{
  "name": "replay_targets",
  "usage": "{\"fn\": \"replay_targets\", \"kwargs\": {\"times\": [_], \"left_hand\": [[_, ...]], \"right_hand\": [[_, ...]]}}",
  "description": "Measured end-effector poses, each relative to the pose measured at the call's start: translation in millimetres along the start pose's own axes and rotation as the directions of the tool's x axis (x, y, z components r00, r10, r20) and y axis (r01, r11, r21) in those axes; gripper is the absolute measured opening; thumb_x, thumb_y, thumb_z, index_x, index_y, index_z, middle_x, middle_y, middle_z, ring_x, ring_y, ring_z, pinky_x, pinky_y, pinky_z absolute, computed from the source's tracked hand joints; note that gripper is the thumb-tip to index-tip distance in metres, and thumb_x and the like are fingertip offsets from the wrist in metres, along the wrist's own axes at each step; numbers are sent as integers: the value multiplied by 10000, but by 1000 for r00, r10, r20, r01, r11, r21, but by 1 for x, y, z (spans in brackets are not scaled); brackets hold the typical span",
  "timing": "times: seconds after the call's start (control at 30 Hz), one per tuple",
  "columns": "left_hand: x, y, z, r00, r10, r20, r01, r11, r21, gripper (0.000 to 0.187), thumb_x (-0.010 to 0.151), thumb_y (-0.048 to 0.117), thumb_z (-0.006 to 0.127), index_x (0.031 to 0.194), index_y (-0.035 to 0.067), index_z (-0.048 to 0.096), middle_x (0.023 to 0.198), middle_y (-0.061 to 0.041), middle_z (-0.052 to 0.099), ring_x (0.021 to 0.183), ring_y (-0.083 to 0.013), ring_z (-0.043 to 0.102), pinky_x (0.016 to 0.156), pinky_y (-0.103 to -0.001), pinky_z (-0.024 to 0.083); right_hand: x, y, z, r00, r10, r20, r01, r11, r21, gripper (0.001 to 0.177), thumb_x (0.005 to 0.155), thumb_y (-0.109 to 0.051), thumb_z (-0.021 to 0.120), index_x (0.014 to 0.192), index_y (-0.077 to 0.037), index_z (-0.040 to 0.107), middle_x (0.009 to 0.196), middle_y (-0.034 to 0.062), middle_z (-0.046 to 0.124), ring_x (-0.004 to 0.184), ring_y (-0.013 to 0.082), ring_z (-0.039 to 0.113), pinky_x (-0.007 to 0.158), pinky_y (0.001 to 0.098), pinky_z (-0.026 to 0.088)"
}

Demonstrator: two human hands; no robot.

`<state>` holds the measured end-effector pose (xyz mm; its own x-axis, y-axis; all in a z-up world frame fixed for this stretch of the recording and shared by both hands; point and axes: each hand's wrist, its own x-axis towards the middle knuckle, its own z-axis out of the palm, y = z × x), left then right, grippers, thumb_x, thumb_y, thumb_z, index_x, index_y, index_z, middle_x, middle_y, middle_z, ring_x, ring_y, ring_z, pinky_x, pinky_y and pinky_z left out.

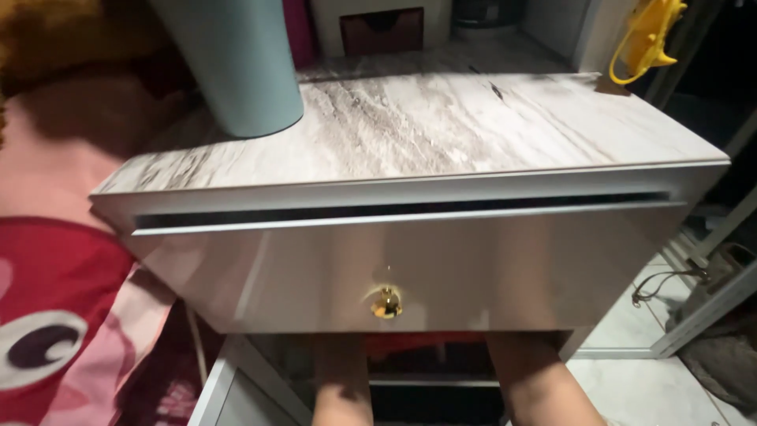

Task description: Organizing various toiletries on a shelf and tidying items inside a bedside cabinet.

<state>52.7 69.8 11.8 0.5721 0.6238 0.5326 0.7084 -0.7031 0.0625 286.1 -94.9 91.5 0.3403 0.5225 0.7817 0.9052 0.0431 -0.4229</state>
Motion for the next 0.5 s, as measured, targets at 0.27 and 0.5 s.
{"fn": "replay_targets", "kwargs": {"times": [0.27,0.5], "left_hand": [[4,19,-25,987,56,153,-54,998,-15,380,966,347,610,1285,143,639,1228,-122,667,1183,-342,605,1061,-493,452],[-38,50,-43,946,84,314,-70,996,-57,377,969,363,614,1289,165,636,1224,-103,670,1186,-321,613,1069,-472,462]], "right_hand": [[-19,-27,-27,981,192,7,-190,962,196,641,632,-517,871,1114,-119,726,1085,87,748,995,279,720,836,451,577],[-74,-47,-62,933,352,78,-357,871,338,632,636,-474,926,1127,-129,729,1111,73,755,1020,257,739,861,446,608]]}}
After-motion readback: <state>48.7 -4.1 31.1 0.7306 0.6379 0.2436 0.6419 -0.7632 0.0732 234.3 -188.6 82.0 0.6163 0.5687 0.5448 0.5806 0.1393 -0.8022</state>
